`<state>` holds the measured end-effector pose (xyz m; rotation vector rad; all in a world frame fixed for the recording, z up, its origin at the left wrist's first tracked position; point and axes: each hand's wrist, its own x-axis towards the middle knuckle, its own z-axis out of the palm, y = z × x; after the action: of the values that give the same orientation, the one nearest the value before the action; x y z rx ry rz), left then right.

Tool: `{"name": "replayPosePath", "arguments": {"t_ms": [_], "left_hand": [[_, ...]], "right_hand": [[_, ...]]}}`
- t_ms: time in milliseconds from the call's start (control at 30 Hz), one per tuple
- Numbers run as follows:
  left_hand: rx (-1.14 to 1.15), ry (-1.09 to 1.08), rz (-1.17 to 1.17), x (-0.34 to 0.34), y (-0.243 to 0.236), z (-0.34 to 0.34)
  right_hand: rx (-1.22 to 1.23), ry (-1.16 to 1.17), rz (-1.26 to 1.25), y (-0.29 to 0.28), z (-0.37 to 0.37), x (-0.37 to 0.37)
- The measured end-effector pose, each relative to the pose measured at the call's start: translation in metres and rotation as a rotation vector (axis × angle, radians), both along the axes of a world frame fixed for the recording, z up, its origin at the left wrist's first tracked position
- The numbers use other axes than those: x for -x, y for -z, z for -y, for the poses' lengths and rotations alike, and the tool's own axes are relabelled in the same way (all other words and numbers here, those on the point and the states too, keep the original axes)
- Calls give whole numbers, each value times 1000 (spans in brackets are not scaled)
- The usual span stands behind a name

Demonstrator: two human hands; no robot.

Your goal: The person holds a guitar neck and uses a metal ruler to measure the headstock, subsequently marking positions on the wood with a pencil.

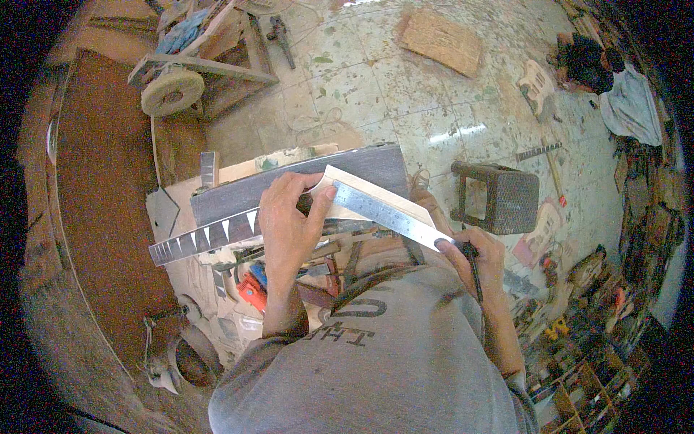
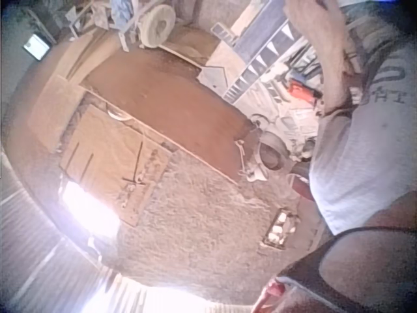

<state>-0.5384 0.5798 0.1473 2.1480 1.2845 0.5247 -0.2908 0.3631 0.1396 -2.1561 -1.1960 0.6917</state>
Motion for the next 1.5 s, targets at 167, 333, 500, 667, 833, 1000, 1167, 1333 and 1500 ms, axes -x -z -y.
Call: {"name": "replayPosePath", "arguments": {"t_ms": [167,333,500,667,833,1000,1167,1333,1500], "left_hand": [[-16,-7,-9,0,0,0],[10,-7,-33,0,0,-2],[37,-6,-40,-1,-2,-3],[37,-1,-50,0,-2,-2],[50,-2,-54,0,-3,-3],[37,12,-14,2,-1,-3],[60,3,-32,1,-1,-4],[57,-5,-36,-1,-3,-3],[54,28,-15,2,4,-7]], "right_hand": [[-10,4,3,4,3,-1],[29,9,-20,-1,2,-2],[22,10,-44,0,1,-3],[19,26,-60,2,2,-3],[3,-1,-43,0,-2,-3],[0,-43,-21,-1,-2,-6],[-150,-18,80,13,-3,-9],[-329,176,-321,-10,-65,16],[-244,12,-789,-13,-135,48]]}}
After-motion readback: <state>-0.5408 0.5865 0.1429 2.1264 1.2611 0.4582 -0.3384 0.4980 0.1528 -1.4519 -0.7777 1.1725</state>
